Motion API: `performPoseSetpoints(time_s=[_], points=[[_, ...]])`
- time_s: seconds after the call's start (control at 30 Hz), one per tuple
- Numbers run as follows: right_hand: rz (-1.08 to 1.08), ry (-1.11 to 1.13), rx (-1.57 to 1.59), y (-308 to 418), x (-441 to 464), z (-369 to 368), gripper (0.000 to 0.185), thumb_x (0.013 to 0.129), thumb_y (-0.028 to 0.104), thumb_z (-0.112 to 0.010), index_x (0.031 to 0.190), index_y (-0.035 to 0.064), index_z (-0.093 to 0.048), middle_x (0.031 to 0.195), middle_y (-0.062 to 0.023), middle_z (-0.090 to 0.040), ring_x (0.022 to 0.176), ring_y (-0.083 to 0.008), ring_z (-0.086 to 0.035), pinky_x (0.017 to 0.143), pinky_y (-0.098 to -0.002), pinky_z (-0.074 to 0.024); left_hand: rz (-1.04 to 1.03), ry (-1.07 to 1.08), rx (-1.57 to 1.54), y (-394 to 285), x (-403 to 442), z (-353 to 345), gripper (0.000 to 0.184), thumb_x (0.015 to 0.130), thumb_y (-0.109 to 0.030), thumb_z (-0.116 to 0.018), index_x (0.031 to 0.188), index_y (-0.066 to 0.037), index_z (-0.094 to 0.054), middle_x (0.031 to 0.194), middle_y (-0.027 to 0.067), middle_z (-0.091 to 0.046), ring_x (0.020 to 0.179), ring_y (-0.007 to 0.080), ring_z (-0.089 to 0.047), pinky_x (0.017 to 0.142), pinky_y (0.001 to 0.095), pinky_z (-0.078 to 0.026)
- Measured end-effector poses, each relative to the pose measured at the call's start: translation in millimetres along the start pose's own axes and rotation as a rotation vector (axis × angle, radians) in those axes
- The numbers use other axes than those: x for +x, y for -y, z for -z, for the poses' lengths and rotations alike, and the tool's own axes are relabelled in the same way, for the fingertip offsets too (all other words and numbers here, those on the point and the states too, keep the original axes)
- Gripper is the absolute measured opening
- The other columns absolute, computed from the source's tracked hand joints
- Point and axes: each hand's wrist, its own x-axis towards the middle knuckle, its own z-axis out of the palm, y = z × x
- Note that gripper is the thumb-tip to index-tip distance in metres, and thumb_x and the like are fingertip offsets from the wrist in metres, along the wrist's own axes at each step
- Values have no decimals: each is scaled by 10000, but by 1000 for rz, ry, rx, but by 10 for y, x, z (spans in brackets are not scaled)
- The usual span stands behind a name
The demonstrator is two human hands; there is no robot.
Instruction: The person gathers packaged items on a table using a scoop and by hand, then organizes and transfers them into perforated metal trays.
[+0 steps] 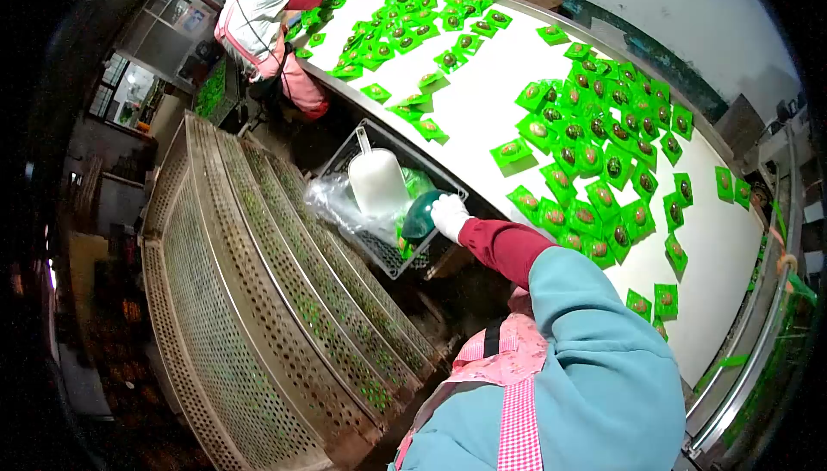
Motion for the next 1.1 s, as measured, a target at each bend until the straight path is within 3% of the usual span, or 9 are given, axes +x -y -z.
performPoseSetpoints(time_s=[0.2, 0.3, 0.43, 0.6, 0.7, 0.77, 0.87, 1.03, 1.1], points=[[92, 339, 147, -162, 318, -45, 220, 875, 154, -526, 965, 108, -722, 1013, -122, -691, 906, -280, -691, 702, -407, -549, -132, 911, -68, -1084, -1187, -1174, 261, 921, -175, -519, 1060, 34, -588, 1041, 206, -596, 999, 319, -587, 873, 382, -471], [111, 340, 218, -208, 329, 13, 213, 853, 140, -539, 951, 83, -720, 965, -123, -709, 882, -280, -698, 704, -415, -552, -282, 954, -211, -1122, -1143, -1501, 228, 910, -159, -525, 1012, 25, -613, 958, 183, -647, 933, 308, -624, 839, 367, -483], [318, 325, 315, -484, 199, 506, 187, 809, 108, -567, 955, 35, -661, 951, -192, -679, 853, -349, -684, 708, -441, -544, -282, 862, -225, -3161, -270, -1561, 276, 924, -187, -539, 1103, 15, -596, 1123, 188, -619, 1089, 326, -567, 967, 367, -426], [289, -271, 580, -1041, -517, 997, 123, 844, 125, -540, 905, 19, -538, 895, -179, -621, 826, -371, -642, 695, -472, -505, -667, 862, -471, -4389, 60, -2232, 232, 914, -119, -548, 1092, 24, -591, 1077, 169, -617, 1024, 317, -573, 935, 365, -439], [60, -553, 684, -1140, -1315, 1392, 331, 822, 132, -591, 1129, 30, -521, 940, -200, -565, 875, -373, -600, 704, -444, -516, -775, 1073, -528, -4814, 88, -2522, 200, 901, -83, -552, 1065, 19, -605, 1043, 157, -620, 978, 298, -582, 902, 365, -449], [-229, -239, 629, -1098, -1922, 1537, 532, 816, 206, -633, 1282, 28, -447, 1129, -195, -577, 1001, -342, -603, 870, -420, -483, -906, 1118, -557, -5127, 47, -2541, 200, 896, -65, -553, 1072, 15, -605, 1036, 148, -621, 979, 286, -584, 902, 359, -451], [-487, -635, 1287, -922, -2430, 1343, 538, 841, 223, -666, 1289, 16, -452, 1239, -200, -548, 1134, -267, -562, 940, -389, -448, -1016, 1182, -556, -5364, -22, -2734, 218, 894, -45, -548, 1099, 11, -595, 1050, 149, -610, 1001, 287, -575, 917, 362, -445], [-1346, -995, 1346, -1076, -2743, 707, 366, 857, 350, -652, 1015, 20, -641, 816, -105, -695, 824, -242, -659, 741, -377, -507, -1266, 1149, -521, -5886, -338, -2831, 322, 878, -53, -575, 1193, 5, -543, 1148, 178, -548, 1089, 331, -513, 953, 394, -412], [-1721, -340, 992, -1297, -3373, 287, 412, 846, 381, -651, 991, -4, -631, 827, -115, -697, 815, -246, -667, 707, -372, -514, -1429, 1093, -509, -6007, -472, -2994, 387, 849, -119, -630, 1208, -9, -539, 1178, 185, -537, 1101, 363, -498, 964, 443, -394]])
